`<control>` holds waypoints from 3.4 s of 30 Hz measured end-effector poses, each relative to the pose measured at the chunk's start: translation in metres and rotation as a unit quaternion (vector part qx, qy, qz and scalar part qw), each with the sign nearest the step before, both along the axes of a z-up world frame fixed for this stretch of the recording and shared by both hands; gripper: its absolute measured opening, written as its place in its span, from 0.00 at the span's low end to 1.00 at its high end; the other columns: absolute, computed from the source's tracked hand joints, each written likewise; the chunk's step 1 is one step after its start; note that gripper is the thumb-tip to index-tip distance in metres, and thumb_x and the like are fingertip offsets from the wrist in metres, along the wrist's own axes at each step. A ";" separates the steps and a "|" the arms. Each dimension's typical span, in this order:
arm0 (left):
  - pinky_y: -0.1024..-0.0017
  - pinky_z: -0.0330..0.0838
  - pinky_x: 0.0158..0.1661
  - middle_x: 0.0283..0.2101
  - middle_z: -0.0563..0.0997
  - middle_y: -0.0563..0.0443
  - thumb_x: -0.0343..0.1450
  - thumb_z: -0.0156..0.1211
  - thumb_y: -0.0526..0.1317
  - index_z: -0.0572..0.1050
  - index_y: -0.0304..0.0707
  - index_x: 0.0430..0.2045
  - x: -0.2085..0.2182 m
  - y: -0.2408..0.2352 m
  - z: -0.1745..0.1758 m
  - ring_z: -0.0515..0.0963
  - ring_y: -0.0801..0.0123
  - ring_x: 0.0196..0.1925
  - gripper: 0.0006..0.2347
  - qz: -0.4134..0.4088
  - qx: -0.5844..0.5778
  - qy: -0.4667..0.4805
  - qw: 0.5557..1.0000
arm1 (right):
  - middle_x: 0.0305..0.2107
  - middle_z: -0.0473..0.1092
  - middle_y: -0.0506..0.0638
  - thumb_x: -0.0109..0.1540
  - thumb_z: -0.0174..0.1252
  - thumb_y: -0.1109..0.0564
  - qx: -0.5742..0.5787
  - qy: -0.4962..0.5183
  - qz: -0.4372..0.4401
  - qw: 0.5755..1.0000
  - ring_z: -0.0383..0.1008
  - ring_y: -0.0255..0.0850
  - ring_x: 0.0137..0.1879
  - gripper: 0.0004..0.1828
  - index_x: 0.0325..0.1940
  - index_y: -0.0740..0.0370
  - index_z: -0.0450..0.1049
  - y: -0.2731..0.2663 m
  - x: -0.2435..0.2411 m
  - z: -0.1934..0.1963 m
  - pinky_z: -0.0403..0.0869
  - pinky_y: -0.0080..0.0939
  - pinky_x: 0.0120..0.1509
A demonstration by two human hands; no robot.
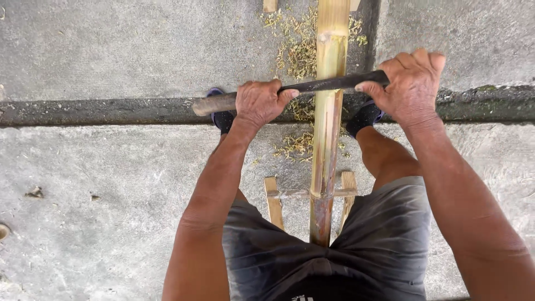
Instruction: Scrape the outer skin of a bamboo pole using a large knife.
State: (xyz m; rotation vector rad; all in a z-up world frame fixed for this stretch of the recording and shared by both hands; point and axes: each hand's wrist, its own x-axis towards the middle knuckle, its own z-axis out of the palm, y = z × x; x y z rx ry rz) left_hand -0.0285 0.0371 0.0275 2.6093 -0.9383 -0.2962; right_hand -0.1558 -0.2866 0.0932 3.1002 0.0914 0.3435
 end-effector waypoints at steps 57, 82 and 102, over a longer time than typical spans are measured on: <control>0.60 0.72 0.25 0.14 0.72 0.55 0.71 0.30 0.71 0.77 0.46 0.18 -0.007 0.003 -0.017 0.74 0.67 0.16 0.33 0.004 0.014 0.044 0.999 | 0.27 0.69 0.39 0.61 0.64 0.24 -0.036 0.017 -0.005 0.999 0.65 0.37 0.43 0.29 0.34 0.51 0.80 0.008 0.004 0.008 0.57 0.41 0.62; 0.58 0.71 0.30 0.15 0.69 0.58 0.69 0.26 0.74 0.78 0.48 0.24 0.004 -0.008 0.008 0.72 0.69 0.20 0.35 0.008 0.072 0.063 0.995 | 0.21 0.67 0.40 0.65 0.53 0.20 0.024 0.108 -0.072 0.991 0.63 0.38 0.35 0.33 0.30 0.48 0.78 0.003 0.012 -0.004 0.61 0.46 0.53; 0.55 0.78 0.34 0.20 0.75 0.51 0.71 0.26 0.73 0.79 0.43 0.28 -0.120 0.039 0.047 0.81 0.62 0.27 0.36 -0.028 0.164 0.151 0.974 | 0.22 0.68 0.42 0.62 0.52 0.19 0.036 0.183 -0.092 0.978 0.63 0.38 0.34 0.34 0.27 0.48 0.77 0.063 -0.135 -0.001 0.60 0.44 0.53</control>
